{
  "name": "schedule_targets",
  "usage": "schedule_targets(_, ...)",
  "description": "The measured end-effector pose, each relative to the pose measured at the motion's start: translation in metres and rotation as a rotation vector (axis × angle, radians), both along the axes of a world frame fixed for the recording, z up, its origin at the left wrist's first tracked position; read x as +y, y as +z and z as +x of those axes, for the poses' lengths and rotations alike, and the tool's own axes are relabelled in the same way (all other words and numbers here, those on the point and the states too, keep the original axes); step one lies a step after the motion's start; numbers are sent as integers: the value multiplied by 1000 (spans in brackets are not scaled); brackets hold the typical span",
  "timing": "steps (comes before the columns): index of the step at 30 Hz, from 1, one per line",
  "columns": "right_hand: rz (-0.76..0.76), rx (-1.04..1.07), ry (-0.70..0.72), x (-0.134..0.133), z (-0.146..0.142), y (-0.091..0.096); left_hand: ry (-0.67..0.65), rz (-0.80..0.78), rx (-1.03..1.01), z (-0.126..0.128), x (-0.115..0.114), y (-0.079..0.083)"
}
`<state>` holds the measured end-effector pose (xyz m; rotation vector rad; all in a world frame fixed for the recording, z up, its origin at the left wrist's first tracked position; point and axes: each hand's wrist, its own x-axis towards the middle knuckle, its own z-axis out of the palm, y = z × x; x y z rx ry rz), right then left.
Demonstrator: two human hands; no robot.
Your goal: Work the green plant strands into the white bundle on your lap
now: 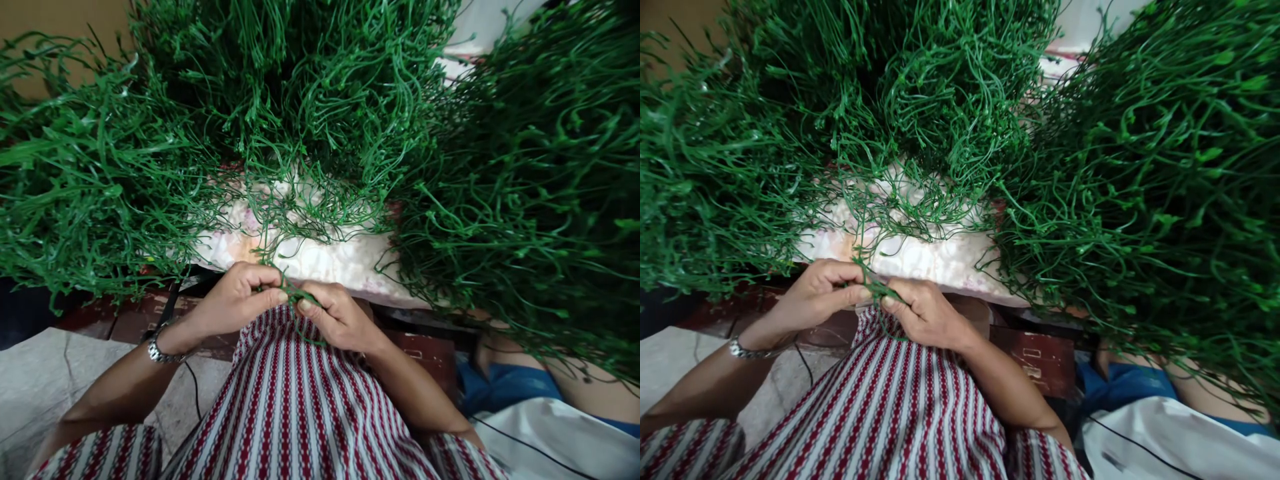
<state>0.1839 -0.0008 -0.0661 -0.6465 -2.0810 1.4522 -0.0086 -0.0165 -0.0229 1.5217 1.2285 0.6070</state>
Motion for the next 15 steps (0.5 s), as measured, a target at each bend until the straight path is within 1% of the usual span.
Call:
schedule_targets(4, 100, 3, 146, -6, 11, 3, -196, 112, 26, -3, -11, 0)
schedule_targets(8, 146, 11, 186, -11, 17, 8, -254, 200, -40, -2, -19, -5)
schedule_targets(11, 118, 0, 233, -13, 24, 13, -330, 204, -89, -7, -21, -5)
schedule_targets(12, 94, -1, 242, -13, 29, 15, -328, 204, -99, -10, -21, -4)
schedule_targets(13, 56, 3, 224, -12, 35, 18, -289, 205, -108, -15, -20, -2)
schedule_targets(14, 14, 12, 153, -10, 41, 21, -209, 208, -111, -20, -18, 1)
schedule_targets(15, -24, 21, 52, -7, 46, 23, -106, 209, -102, -24, -16, 3)
